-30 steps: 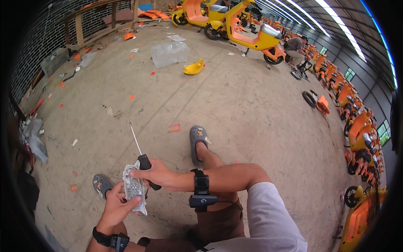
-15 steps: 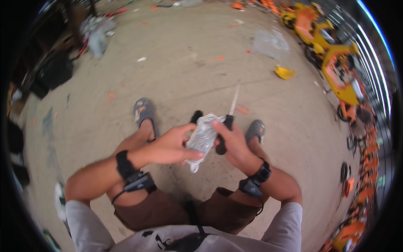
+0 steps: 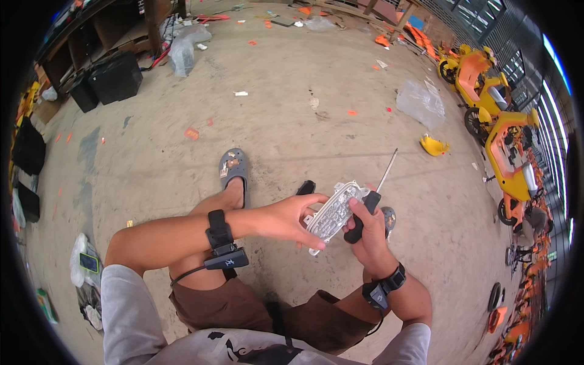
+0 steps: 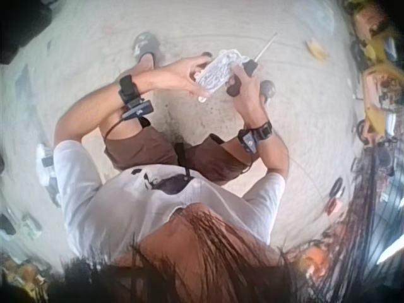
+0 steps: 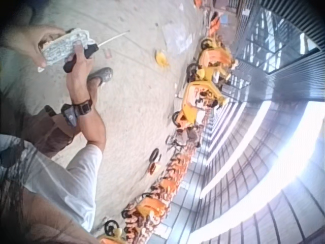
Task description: The person uses a screwdriver to unscrew and remove a circuit board from a plastic housing by hand.
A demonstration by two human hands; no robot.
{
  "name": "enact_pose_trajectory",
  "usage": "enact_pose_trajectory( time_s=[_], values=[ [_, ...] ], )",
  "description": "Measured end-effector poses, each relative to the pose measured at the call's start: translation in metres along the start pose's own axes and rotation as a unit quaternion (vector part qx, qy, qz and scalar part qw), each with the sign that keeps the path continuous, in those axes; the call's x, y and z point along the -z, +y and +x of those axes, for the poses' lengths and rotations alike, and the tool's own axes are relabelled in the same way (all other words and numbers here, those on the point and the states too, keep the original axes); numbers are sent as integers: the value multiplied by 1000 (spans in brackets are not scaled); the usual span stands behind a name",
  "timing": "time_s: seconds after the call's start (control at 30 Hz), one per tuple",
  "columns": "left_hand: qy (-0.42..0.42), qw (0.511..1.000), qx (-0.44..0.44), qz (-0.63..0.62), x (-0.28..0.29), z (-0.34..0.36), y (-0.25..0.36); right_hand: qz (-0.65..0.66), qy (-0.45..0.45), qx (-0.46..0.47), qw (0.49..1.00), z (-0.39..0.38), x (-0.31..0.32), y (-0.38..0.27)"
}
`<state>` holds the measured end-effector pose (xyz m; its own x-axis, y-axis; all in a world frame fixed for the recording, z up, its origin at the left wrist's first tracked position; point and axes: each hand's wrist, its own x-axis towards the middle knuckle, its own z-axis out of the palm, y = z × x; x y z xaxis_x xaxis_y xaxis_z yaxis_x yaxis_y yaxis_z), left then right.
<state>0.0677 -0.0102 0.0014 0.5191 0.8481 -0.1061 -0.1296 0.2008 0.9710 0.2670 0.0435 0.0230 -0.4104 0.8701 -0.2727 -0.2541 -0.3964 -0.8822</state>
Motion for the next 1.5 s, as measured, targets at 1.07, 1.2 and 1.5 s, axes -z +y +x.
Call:
enact_pose_trajectory(
  time_s=[1.07,1.2,1.5],
  values=[
    [-15,998,15,-54,1,-2,5,9,-5,30,999,3,9,7],
    [-19,999,6,-38,1,-2,5,5,-12,31,999,3,9,6],
    [-28,999,2,-42,5,-4,5,1,-18,28,999,3,10,7]
  ],
)
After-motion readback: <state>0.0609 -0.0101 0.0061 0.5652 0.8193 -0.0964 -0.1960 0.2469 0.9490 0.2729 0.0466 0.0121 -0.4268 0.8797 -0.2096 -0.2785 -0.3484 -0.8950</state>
